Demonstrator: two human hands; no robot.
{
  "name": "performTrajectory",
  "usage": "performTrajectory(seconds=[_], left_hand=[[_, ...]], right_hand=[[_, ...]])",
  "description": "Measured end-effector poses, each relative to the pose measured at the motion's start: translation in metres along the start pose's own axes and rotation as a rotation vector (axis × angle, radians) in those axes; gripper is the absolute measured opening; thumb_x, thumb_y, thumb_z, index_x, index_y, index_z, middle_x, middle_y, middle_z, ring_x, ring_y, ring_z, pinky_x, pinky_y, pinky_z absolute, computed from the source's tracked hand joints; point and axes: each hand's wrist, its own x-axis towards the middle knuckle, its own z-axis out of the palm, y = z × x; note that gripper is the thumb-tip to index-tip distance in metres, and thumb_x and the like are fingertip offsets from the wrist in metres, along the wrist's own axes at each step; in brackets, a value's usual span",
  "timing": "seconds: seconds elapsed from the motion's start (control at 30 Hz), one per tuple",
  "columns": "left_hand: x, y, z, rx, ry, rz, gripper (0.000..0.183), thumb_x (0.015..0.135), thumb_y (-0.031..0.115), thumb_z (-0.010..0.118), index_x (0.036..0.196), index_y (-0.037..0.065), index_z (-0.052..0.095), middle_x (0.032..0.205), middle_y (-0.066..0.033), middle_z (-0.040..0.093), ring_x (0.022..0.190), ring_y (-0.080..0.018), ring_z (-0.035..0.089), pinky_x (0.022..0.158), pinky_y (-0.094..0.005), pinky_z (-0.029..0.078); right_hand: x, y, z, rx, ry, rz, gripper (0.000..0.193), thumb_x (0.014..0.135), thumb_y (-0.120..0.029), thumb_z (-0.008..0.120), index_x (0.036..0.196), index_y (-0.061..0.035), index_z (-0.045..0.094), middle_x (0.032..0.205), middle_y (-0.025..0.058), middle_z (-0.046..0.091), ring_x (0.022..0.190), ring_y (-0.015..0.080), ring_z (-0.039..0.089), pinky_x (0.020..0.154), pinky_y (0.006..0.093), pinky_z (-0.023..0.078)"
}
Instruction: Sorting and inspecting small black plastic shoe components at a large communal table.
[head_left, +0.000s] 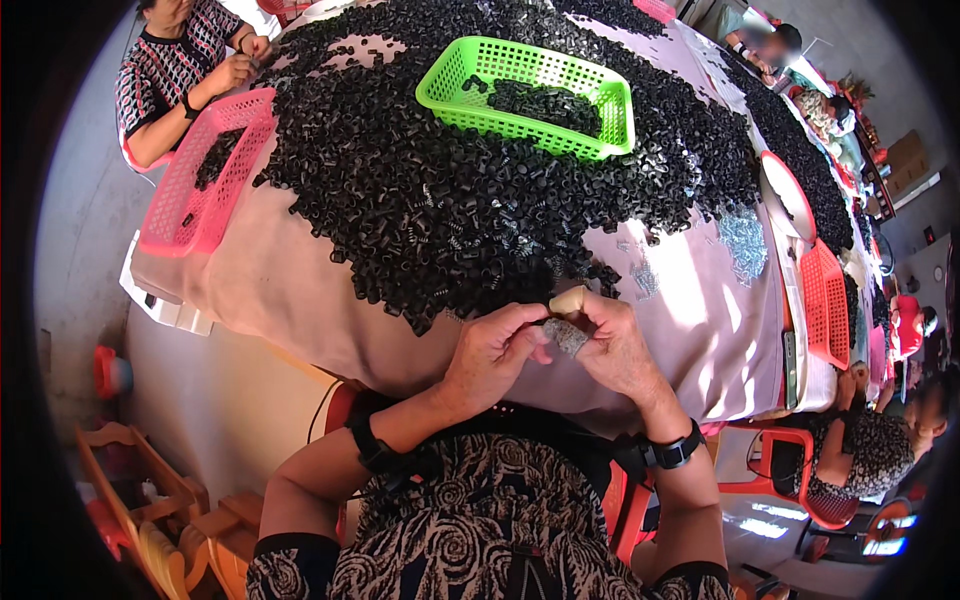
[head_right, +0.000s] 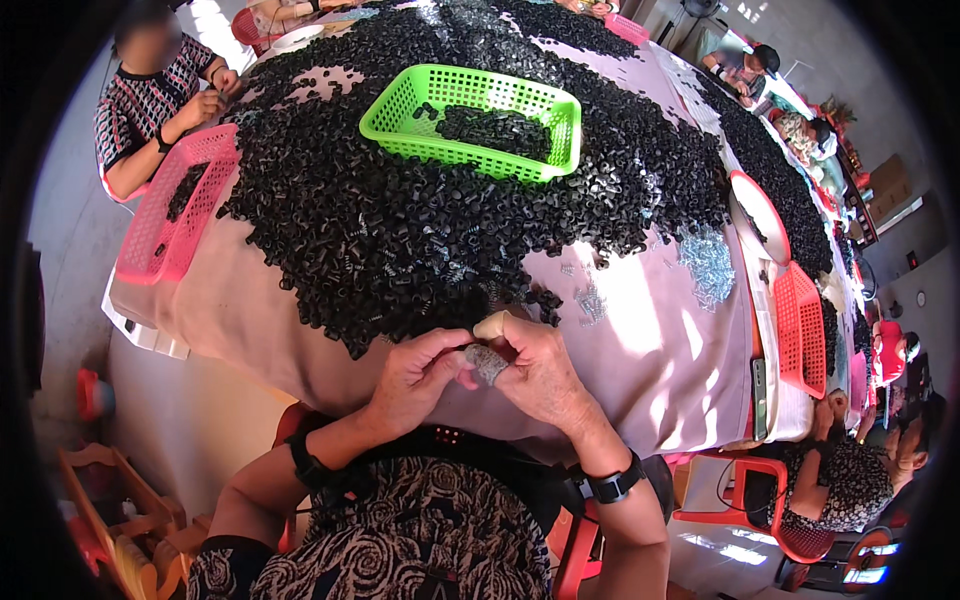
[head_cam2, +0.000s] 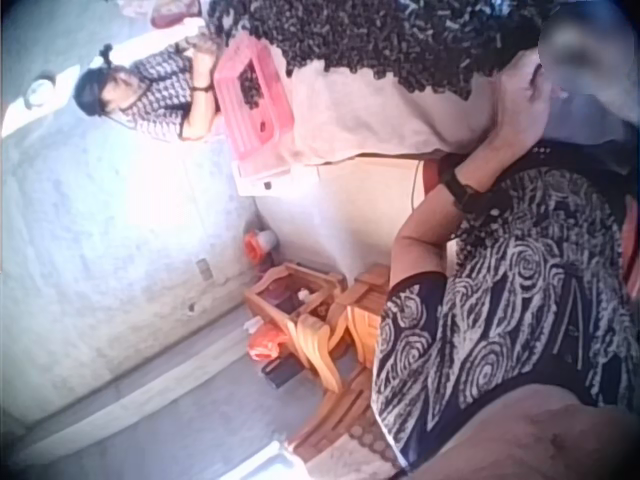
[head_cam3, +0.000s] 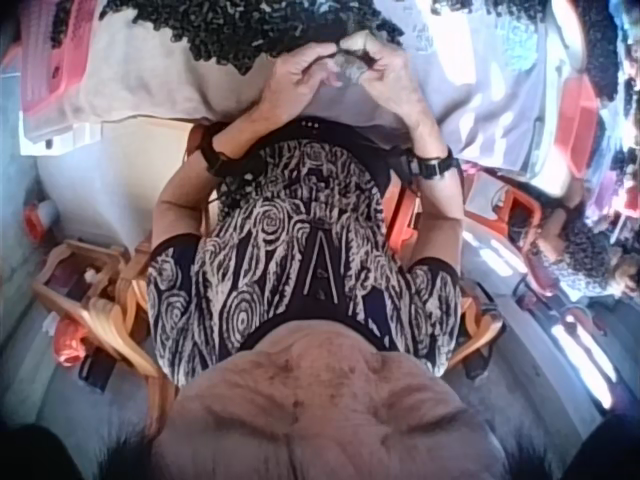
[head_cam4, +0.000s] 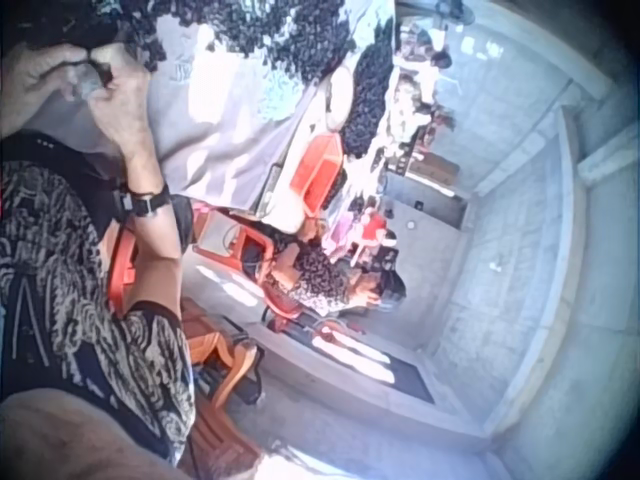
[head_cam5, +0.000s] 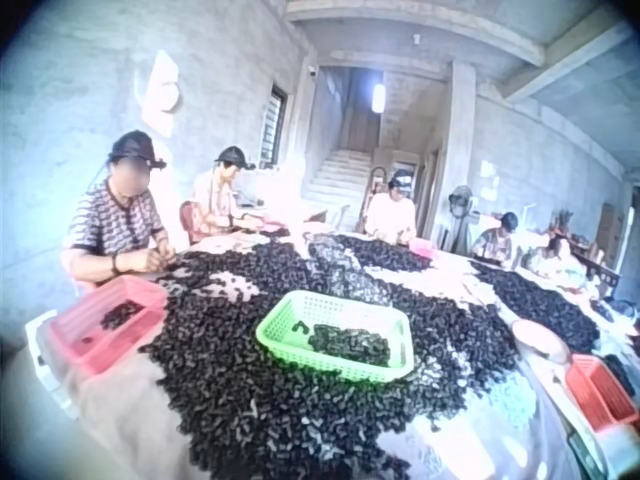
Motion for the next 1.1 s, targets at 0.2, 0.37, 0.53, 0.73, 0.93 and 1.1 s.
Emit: performTrajectory(seconds=[0.2,0.37,0.53,0.73,0.93,1.1], left_hand=[[0.001,0.0,0.003,-0.026,0.022,0.006,0.021,0.09,-0.004,0.049,0.11,-0.002,0.055,0.087,-0.0083,0.062,0.073,-0.0124,0.064,0.067,-0.0234,0.051],[0.001,0.005,0.004,-0.012,0.042,0.021,0.022,0.088,-0.006,0.049,0.108,-0.001,0.057,0.084,-0.0091,0.064,0.071,-0.0131,0.066,0.063,-0.0229,0.051],[0.002,0.004,0.004,-0.046,0.032,-0.013,0.023,0.088,-0.006,0.048,0.108,-0.001,0.056,0.086,-0.0094,0.065,0.072,-0.0129,0.066,0.065,-0.0229,0.052],[0.001,0.004,0.006,-0.039,0.015,-0.001,0.02,0.089,-0.004,0.05,0.108,-0.001,0.056,0.086,-0.0091,0.064,0.072,-0.0125,0.066,0.065,-0.0232,0.051],[0.001,0.002,0.006,-0.035,0.023,-0.018,0.018,0.09,-0.003,0.051,0.107,-0.002,0.056,0.086,-0.0096,0.063,0.072,-0.0136,0.066,0.065,-0.0239,0.052],[0.001,-0.005,0.006,-0.016,0.053,0.019,0.018,0.09,-0.002,0.051,0.107,-0.002,0.055,0.086,-0.0106,0.062,0.072,-0.0143,0.066,0.063,-0.0249,0.053]], right_hand=[[-0.006,-0.002,0.0,0.148,0.01,0.082,0.012,0.081,0.003,0.064,0.091,-0.0016,0.06,0.078,0.0055,0.062,0.069,0.0064,0.055,0.06,0.0241,0.047],[-0.008,-0.008,0.001,0.109,0.069,0.045,0.015,0.08,0.004,0.064,0.093,-0.0016,0.061,0.077,0.0062,0.063,0.069,0.0072,0.056,0.062,0.024,0.047],[-0.013,-0.013,-0.001,0.08,0.088,0.082,0.021,0.079,0.008,0.059,0.097,-0.0018,0.061,0.079,0.0062,0.064,0.072,0.0076,0.057,0.064,0.025,0.048],[-0.009,-0.015,-0.004,-0.096,0.054,0.017,0.028,0.072,0.009,0.059,0.098,-0.0018,0.061,0.084,0.012,0.064,0.075,0.0219,0.064,0.068,0.0304,0.05],[-0.01,-0.013,-0.003,-0.172,0.026,-0.001,0.029,0.072,0.008,0.058,0.098,-0.0025,0.058,0.084,0.0142,0.062,0.077,0.032,0.064,0.067,0.0346,0.05],[-0.012,-0.007,0.011,-0.133,0.128,-0.018,0.03,0.071,0.008,0.058,0.099,-0.0025,0.055,0.082,0.0154,0.061,0.076,0.0328,0.063,0.065,0.0355,0.05]])
